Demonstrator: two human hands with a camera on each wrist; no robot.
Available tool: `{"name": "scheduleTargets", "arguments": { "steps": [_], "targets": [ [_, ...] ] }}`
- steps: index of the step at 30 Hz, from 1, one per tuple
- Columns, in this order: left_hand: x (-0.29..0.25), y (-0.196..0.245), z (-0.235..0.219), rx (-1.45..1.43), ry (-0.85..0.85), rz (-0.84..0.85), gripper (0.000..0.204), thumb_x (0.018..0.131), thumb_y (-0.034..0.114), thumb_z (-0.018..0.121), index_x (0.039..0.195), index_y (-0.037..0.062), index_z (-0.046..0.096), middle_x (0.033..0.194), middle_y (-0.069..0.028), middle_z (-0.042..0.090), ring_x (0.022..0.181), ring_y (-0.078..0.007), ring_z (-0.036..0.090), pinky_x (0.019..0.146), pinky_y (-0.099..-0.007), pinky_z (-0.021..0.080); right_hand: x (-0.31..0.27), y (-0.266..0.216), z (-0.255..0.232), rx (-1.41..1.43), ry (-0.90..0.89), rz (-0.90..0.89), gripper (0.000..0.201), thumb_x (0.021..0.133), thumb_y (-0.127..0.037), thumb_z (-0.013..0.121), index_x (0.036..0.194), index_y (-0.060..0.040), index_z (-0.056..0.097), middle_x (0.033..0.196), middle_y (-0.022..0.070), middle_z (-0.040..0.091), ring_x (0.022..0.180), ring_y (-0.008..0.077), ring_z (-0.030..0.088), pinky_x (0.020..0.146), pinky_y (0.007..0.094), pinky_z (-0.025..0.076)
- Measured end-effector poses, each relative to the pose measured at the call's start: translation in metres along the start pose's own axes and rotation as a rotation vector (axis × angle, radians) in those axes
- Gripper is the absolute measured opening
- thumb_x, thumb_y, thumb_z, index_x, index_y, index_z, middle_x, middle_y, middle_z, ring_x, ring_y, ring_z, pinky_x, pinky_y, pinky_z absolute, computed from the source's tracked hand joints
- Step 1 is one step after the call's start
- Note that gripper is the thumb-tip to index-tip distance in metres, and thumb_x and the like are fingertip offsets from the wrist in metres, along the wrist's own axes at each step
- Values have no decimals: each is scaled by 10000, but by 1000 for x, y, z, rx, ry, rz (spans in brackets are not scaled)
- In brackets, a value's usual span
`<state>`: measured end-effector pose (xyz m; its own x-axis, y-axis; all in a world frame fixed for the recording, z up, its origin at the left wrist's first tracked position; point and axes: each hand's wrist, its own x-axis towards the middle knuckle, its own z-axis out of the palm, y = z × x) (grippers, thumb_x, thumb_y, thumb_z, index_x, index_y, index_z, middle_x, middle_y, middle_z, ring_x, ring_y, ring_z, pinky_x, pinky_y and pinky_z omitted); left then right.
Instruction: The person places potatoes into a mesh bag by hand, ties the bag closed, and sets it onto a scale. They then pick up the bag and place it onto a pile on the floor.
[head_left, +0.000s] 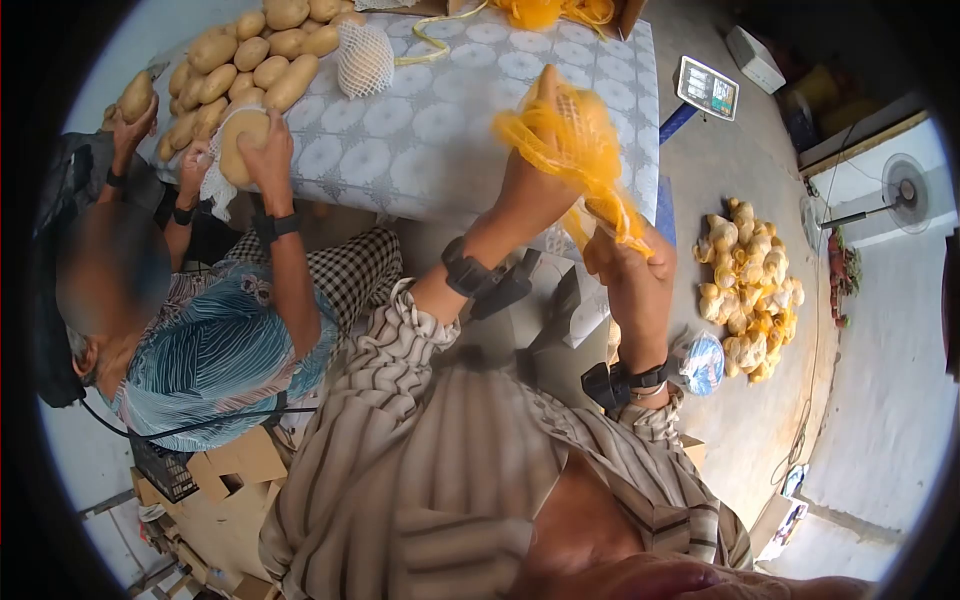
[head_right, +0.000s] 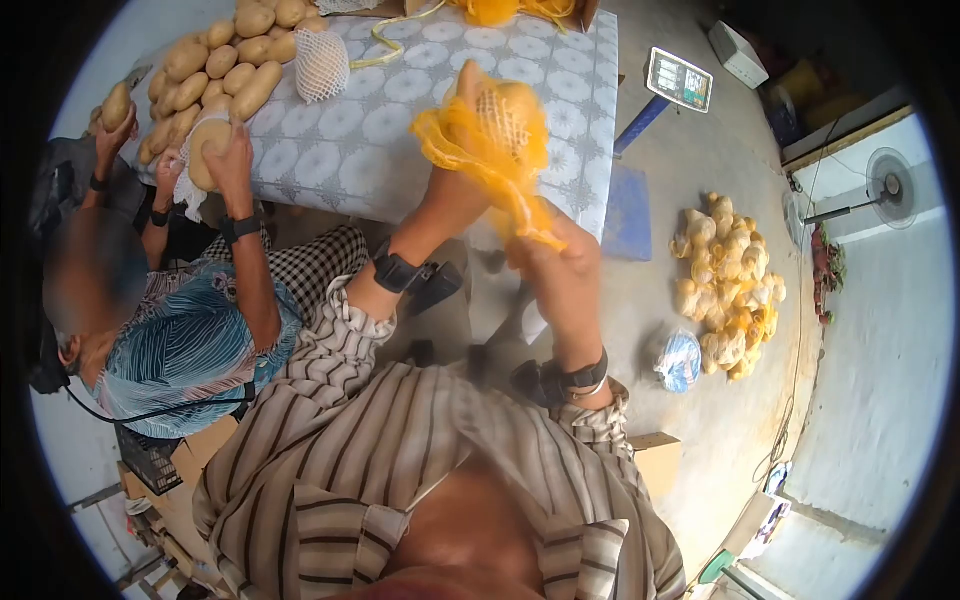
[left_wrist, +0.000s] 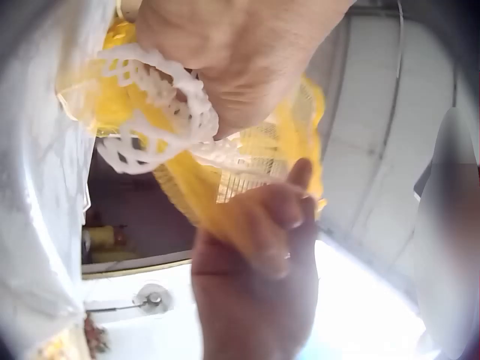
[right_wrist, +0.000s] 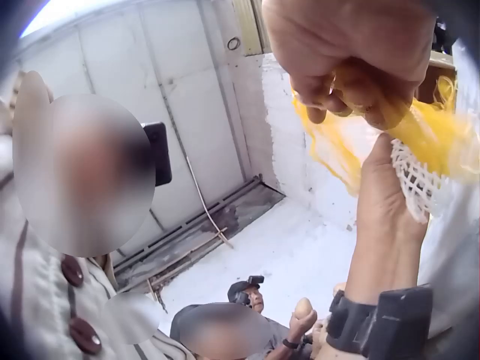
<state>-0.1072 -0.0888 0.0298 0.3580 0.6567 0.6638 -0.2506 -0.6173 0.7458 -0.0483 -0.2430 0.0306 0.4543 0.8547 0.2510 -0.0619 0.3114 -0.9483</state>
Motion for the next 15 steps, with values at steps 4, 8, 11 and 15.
{"name": "scheduleTargets", "arguments": {
  "steps": [4,8,11,15],
  "targets": [
    [28,-16,4,179,-113,189,752,776,70,654,1397,-76,255,1088,-169,586,1014,-342,553,893,-410,437,5,5,-4,15,59,43,345,886,-130,499,1174,19,616,773,23,614,615,67,489,565,210,383],
    [45,-56,18,330,-216,323,708,765,77,667,1380,-30,332,1115,-181,591,1045,-362,554,895,-435,437,17,18,-5,-52,158,-1,347,878,-117,489,1171,10,626,765,16,611,653,57,490,590,205,378],
    [37,-77,26,468,-328,322,566,828,104,570,1359,23,392,1093,-206,593,1028,-362,561,863,-455,445,25,29,-11,-88,191,18,338,897,-126,490,1180,6,622,759,16,609,659,57,488,592,206,376],
    [19,-95,22,538,-393,243,481,816,89,561,1278,16,449,1090,-210,603,1019,-364,566,857,-461,448,29,45,-17,-101,324,105,318,981,-199,460,1154,26,603,679,-57,380,587,52,347,614,227,379]
  ]
}}
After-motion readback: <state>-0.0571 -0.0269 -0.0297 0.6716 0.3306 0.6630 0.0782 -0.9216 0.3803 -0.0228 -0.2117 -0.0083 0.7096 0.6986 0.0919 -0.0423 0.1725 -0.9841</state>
